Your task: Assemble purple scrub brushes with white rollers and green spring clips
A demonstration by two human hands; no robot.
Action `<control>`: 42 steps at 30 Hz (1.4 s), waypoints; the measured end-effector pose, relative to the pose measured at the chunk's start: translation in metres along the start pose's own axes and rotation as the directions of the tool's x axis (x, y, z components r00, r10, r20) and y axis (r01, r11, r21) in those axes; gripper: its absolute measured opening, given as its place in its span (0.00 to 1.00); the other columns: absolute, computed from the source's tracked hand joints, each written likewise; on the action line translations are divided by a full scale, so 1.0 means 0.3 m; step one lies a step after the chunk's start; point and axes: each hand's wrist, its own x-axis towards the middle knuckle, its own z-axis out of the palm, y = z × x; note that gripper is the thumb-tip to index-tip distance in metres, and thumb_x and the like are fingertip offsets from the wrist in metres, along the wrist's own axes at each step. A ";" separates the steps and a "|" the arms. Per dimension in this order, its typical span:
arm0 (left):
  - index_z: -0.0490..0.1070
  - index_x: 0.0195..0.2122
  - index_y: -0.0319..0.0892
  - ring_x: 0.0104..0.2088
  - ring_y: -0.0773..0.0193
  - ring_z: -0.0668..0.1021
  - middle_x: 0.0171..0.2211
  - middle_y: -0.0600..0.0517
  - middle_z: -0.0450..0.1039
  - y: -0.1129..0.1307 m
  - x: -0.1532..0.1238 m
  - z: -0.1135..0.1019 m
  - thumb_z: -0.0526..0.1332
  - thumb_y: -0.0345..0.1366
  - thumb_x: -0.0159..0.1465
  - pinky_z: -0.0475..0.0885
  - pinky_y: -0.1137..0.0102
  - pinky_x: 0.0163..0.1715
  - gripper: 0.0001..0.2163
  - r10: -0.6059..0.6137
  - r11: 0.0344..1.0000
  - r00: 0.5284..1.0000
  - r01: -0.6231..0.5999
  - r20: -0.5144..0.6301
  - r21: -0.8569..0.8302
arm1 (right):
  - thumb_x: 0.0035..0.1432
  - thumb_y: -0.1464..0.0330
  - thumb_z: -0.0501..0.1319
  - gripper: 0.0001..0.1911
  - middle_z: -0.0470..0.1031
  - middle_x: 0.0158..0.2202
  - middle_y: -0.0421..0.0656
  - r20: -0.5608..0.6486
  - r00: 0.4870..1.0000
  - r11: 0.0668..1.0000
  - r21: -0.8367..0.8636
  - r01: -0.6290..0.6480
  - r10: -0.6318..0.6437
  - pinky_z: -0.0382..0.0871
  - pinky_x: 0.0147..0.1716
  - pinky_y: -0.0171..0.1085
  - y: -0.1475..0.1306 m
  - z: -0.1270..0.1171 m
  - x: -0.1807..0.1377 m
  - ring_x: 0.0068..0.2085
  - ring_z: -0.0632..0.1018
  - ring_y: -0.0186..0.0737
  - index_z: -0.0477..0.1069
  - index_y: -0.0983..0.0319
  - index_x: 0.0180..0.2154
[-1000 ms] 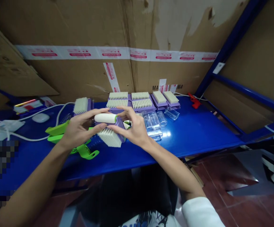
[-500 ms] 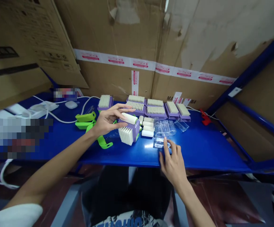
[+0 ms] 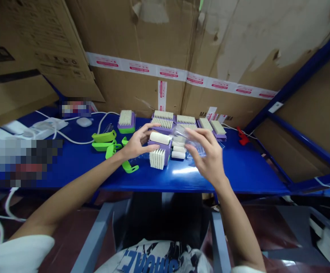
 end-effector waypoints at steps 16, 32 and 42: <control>0.68 0.68 0.47 0.45 0.57 0.85 0.53 0.47 0.78 0.021 0.004 0.036 0.82 0.41 0.62 0.82 0.63 0.46 0.36 0.071 0.997 0.997 -0.072 -0.026 -0.030 | 0.79 0.65 0.70 0.22 0.87 0.58 0.50 0.255 0.963 0.994 0.088 0.068 -0.088 0.86 0.58 0.51 -0.057 0.139 0.103 0.57 0.88 0.50 0.83 0.54 0.69; 0.80 0.45 0.42 0.38 0.56 0.85 0.40 0.46 0.86 0.018 0.125 -0.294 0.81 0.53 0.58 0.81 0.62 0.38 0.23 -0.344 0.932 0.763 0.203 -0.548 -0.302 | 0.57 0.50 0.87 0.67 0.45 0.88 0.61 0.526 0.845 0.994 0.093 0.061 -0.101 0.86 0.54 0.63 -0.109 0.339 0.336 0.60 0.85 0.74 0.55 0.45 0.86; 0.68 0.32 0.47 0.38 0.61 0.79 0.23 0.59 0.73 0.019 0.322 -0.942 0.81 0.58 0.58 0.82 0.57 0.49 0.27 -0.309 0.943 0.661 0.309 -0.684 -0.127 | 0.83 0.58 0.64 0.25 0.82 0.62 0.70 0.858 0.512 0.993 -0.083 0.082 0.030 0.83 0.59 0.65 -0.061 0.619 0.552 0.60 0.87 0.74 0.82 0.67 0.68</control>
